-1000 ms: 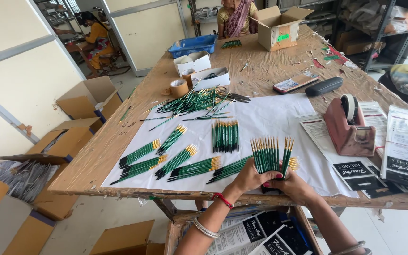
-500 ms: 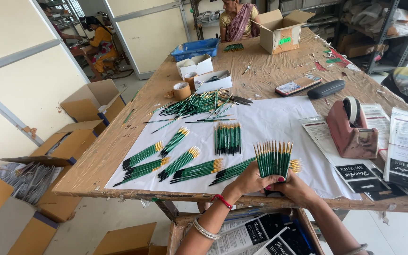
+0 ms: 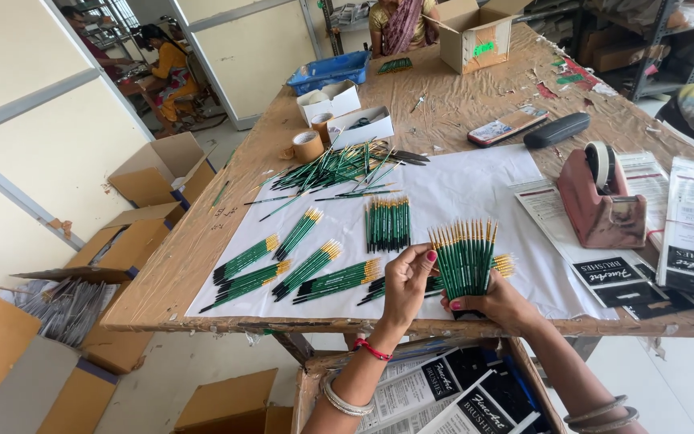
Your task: The recorder sorts and arranges a large quantity of thin green brushes on a work table, occasionally checking packaging materials in a box.
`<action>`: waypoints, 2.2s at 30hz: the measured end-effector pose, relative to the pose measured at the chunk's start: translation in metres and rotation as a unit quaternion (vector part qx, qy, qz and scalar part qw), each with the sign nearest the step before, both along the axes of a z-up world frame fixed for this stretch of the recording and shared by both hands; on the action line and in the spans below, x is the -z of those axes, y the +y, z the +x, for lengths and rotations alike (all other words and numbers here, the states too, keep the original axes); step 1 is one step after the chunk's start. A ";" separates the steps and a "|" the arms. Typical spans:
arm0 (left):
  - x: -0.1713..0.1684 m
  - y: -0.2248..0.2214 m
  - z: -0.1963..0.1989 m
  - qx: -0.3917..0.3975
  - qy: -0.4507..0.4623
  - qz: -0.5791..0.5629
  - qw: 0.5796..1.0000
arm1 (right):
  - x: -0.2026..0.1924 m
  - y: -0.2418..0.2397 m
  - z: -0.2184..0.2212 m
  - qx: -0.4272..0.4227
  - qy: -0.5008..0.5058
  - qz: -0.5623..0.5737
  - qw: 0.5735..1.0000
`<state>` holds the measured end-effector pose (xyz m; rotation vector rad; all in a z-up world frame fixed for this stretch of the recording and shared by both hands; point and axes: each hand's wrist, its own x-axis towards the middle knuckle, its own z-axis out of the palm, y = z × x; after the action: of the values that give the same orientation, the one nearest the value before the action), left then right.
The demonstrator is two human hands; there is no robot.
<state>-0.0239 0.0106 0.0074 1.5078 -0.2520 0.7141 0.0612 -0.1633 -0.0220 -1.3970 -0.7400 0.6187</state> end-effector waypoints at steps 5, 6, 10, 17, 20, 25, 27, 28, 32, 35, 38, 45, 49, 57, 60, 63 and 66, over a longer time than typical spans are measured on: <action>-0.005 -0.007 -0.001 -0.027 -0.005 0.018 0.999 | 0.006 0.000 0.003 -0.003 -0.031 -0.007 0.999; -0.005 -0.008 -0.001 -0.028 -0.005 0.018 0.999 | 0.004 -0.001 0.002 -0.004 -0.032 -0.007 0.999; -0.007 -0.012 -0.001 -0.043 -0.016 0.029 0.999 | -0.001 -0.001 -0.001 0.014 -0.017 -0.036 0.999; -0.036 -0.019 -0.010 0.053 0.008 -0.267 0.962 | -0.014 -0.007 -0.008 -0.055 0.037 0.013 0.998; -0.016 -0.019 0.008 0.022 0.069 -0.101 0.992 | -0.011 -0.006 -0.007 -0.046 0.063 0.011 0.997; -0.007 -0.025 0.013 0.022 0.062 -0.130 0.989 | -0.009 -0.006 -0.005 -0.049 0.072 0.012 0.996; -0.010 -0.027 0.010 0.013 0.074 -0.152 0.985 | -0.005 -0.006 -0.004 -0.049 0.065 0.009 0.997; -0.004 -0.026 0.014 0.001 0.059 -0.135 0.989 | -0.002 -0.005 -0.002 -0.049 0.048 0.009 0.998; 0.001 -0.025 0.015 -0.029 0.009 -0.091 0.995 | -0.008 -0.007 -0.005 -0.039 0.025 -0.010 0.999; 0.016 -0.020 0.023 -0.052 -0.061 -0.053 0.995 | 0.004 -0.007 0.001 -0.011 -0.005 -0.039 0.999; 0.005 -0.017 0.024 -0.019 -0.004 -0.202 0.979 | -0.011 -0.009 -0.007 -0.028 -0.005 -0.025 0.999; 0.003 -0.022 0.031 0.015 0.040 -0.041 0.998 | 0.015 -0.006 0.009 -0.039 0.046 -0.012 0.998; -0.002 -0.032 0.027 -0.036 0.027 -0.024 0.999 | 0.036 -0.006 0.021 -0.011 0.040 -0.029 0.999; 0.041 -0.008 0.052 0.128 0.038 -0.222 0.966 | 0.020 -0.006 0.013 -0.049 0.001 -0.005 0.999; 0.008 -0.029 0.037 0.045 0.038 -0.004 0.998 | 0.033 -0.007 0.019 -0.003 0.020 -0.052 0.998; 0.002 -0.031 0.034 -0.026 0.046 0.025 0.998 | 0.019 -0.008 0.012 0.027 0.022 -0.108 0.994; -0.010 -0.031 0.024 -0.012 -0.001 -0.118 0.993 | 0.013 -0.009 0.008 -0.045 0.028 -0.027 0.998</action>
<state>0.0006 -0.0202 0.0171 1.2874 -0.1448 0.7377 0.0696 -0.1723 -0.0354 -1.3951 -0.7491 0.7501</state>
